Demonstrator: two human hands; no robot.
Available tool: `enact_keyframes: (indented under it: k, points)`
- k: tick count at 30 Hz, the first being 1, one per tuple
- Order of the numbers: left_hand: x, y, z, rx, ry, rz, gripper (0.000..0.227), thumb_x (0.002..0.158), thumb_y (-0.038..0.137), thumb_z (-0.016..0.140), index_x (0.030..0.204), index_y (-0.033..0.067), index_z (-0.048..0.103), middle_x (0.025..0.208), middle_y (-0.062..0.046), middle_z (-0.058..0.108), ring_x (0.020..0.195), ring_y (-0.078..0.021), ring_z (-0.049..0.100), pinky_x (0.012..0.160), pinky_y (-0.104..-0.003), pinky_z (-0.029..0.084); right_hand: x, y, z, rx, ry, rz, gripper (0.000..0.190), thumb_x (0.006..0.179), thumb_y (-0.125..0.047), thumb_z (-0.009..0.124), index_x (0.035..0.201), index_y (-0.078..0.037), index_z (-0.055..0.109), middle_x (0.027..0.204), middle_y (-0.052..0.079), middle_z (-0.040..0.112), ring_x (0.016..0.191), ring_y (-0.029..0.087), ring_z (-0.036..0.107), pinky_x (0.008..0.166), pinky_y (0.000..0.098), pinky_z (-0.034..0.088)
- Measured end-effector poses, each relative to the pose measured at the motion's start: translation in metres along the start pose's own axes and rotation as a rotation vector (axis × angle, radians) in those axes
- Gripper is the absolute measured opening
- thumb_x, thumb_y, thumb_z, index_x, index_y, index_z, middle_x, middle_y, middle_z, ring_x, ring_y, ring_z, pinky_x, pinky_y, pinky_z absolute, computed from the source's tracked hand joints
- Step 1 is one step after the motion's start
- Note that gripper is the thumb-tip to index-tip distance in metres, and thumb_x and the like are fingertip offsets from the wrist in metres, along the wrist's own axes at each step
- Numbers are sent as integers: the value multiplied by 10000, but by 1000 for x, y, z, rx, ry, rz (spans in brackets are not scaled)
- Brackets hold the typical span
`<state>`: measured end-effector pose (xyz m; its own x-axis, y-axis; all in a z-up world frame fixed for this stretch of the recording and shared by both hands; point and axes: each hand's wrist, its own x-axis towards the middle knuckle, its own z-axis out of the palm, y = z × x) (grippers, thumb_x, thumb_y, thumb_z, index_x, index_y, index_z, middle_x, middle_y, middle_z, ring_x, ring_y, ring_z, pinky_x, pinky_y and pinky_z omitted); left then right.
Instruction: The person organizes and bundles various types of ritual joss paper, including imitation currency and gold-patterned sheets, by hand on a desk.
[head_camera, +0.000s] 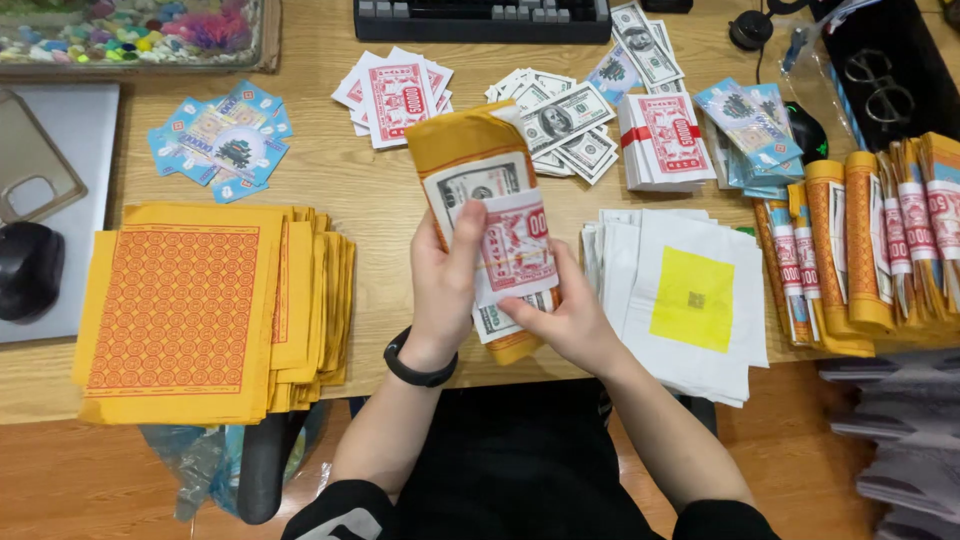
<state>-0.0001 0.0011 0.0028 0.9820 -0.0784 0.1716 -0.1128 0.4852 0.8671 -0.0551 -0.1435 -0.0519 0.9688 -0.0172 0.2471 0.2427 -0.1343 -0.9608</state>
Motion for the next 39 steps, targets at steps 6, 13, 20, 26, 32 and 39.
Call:
enact_keyframes:
  k: [6,13,20,26,32,39]
  points:
    - [-2,-10,-2,-24,88,-4,226,983,289,568,1092,92,590,899,-6,644,819,-58,604,743,-269,559,-9,-5,6,98,-29,34,437,776,-32,797,1169,10,610,1057,110,683,1018,147,569,894,368,514]
    - [-3,-24,2,-4,16,-1,380,1003,331,506,1271,64,482,1060,-49,624,944,-88,612,860,-301,567,-12,-16,-1,139,30,20,333,787,-21,796,1087,9,654,978,121,721,933,120,587,818,342,550]
    - [0,-29,-6,-77,-192,-92,468,997,474,436,1294,113,422,1051,-78,551,875,-161,615,712,-254,529,-60,-14,-126,383,438,309,332,742,-206,778,964,-53,583,753,84,691,615,182,693,566,316,587]
    - [-1,-38,-13,-132,-182,-229,275,1012,307,467,1190,103,519,983,-92,581,779,-197,595,695,-309,505,-71,-80,-249,354,507,130,471,887,-161,666,1316,-28,524,1243,111,647,1089,225,657,913,358,569]
    - [-8,-49,-15,-29,-239,-208,205,1027,189,435,1195,84,487,990,-129,583,760,-206,613,692,-298,508,-70,-106,-344,-411,800,662,263,995,-198,511,1257,-176,527,1248,-47,624,1116,79,626,907,227,546]
    - [-8,-49,-17,-10,-206,-256,200,1007,168,424,1172,74,486,951,-139,580,731,-214,600,686,-304,494,-77,-90,-380,-1509,495,798,345,985,-40,478,1289,6,634,888,327,671,737,482,620,623,588,527]
